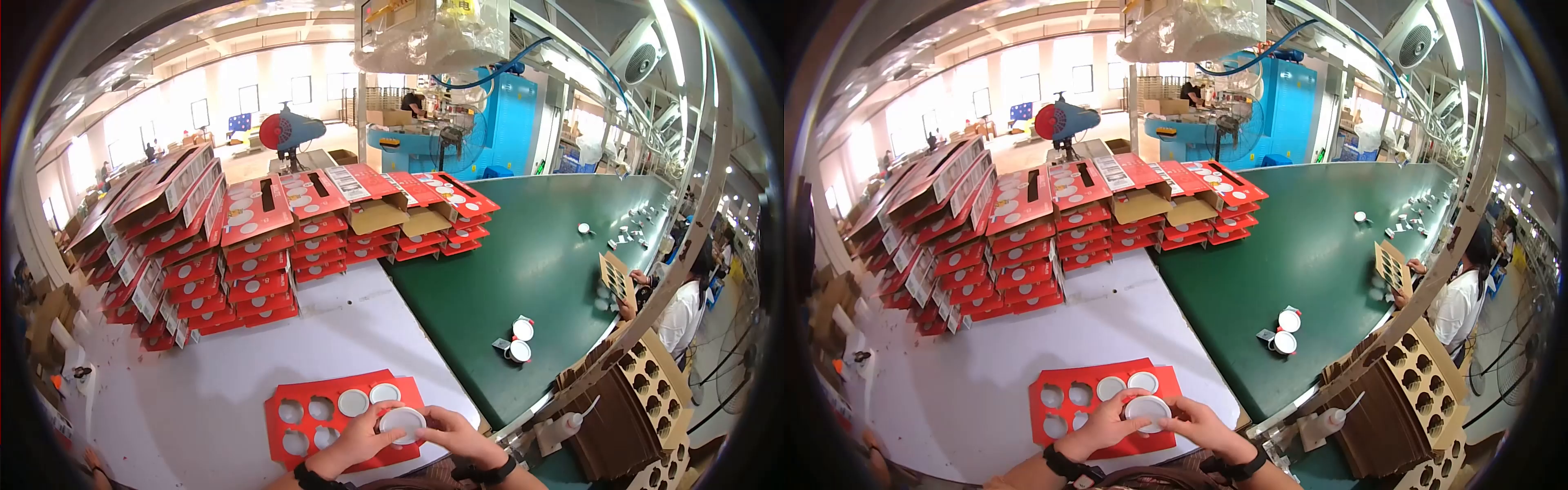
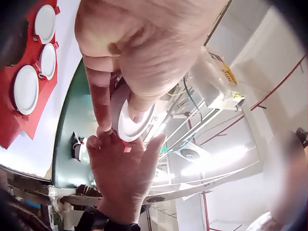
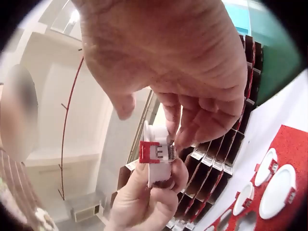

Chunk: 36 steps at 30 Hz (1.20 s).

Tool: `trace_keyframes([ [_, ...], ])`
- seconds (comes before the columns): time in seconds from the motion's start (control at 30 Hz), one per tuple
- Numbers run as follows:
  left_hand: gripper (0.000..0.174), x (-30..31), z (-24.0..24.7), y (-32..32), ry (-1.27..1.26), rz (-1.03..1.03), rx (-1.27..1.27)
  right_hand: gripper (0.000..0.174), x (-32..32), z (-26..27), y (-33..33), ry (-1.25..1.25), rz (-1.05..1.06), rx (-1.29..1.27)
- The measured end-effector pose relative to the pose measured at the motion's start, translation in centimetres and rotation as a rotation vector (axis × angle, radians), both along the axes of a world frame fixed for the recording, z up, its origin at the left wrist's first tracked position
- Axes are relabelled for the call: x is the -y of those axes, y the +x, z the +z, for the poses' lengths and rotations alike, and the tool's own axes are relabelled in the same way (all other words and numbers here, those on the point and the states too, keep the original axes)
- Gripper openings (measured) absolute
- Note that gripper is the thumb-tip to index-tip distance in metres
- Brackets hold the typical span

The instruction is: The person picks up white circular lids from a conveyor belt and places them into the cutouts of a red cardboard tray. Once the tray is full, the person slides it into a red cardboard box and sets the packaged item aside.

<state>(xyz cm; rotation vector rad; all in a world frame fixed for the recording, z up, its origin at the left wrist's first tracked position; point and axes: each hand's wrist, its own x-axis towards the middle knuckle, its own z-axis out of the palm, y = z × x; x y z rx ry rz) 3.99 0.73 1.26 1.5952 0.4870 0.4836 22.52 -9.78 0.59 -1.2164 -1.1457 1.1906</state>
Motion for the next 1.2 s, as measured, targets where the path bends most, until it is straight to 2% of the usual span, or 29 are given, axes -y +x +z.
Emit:
trace_keyframes([
  [0.1,0.045,0.6,-0.3,0.3,0.024,0.031,0.015,0.028,0.1,-1.1,-0.4,-0.023,-0.082,0.104],
  [0.3,0.045,0.5,0.0,-0.3,0.138,0.013,-0.137,0.027,0.5,-0.3,-0.8,-0.024,-0.085,0.086],
  [0.43,0.045,0.4,-0.2,-0.7,0.118,0.041,-0.203,0.025,0.3,-1.1,-1.1,-0.003,-0.103,0.087],
  [0.5,0.044,0.4,-0.7,-0.7,0.057,0.071,-0.135,0.025,0.0,-1.2,-1.1,-0.034,-0.099,0.105],
  [0.57,0.046,0.4,-0.8,-0.8,-0.010,0.074,-0.175,0.026,-0.1,-1.3,-1.2,-0.060,-0.102,0.160],
  [0.63,0.053,0.4,-0.7,-1.4,-0.048,0.037,-0.203,0.026,-0.6,-2.8,-0.8,-0.062,-0.090,0.326],
  [0.67,0.054,0.1,-2.2,-1.9,-0.069,0.060,-0.095,0.026,-0.3,-2.7,-0.6,-0.069,-0.103,0.353],
  [0.7,0.052,-0.6,-4.4,-2.6,-0.145,0.151,-0.180,0.026,-0.4,-2.0,-0.6,-0.082,-0.108,0.375],
  [0.73,0.052,-0.9,-5.6,-3.4,-0.099,0.298,-0.175,0.026,-0.3,-2.0,-0.6,-0.136,-0.144,0.274],
  [0.8,0.048,-1.9,-6.9,-5.0,-0.215,0.475,-0.386,0.025,-0.5,-2.6,-0.4,-0.212,-0.188,0.171],
  [0.83,0.039,-1.9,-7.1,-5.6,-0.315,0.484,-0.431,0.024,-0.8,-3.0,-0.4,-0.228,-0.190,0.169],
  [0.9,0.033,-1.8,-7.6,-6.3,-0.475,0.429,-0.412,0.023,-1.3,-3.5,-1.0,-0.253,-0.195,0.137],
  [1.03,0.027,-2.1,-7.2,-6.2,-0.536,0.464,-0.395,0.026,-2.9,-4.0,-2.0,-0.252,-0.150,0.275],
  [1.13,0.024,-2.7,-8.1,-7.1,-0.461,0.491,-0.496,0.027,-3.9,-4.2,-2.8,-0.229,-0.150,0.308],
  [1.2,0.024,-2.5,-8.0,-7.5,-0.612,0.401,-0.440,0.029,-4.5,-4.2,-3.6,-0.254,-0.144,0.321],
])
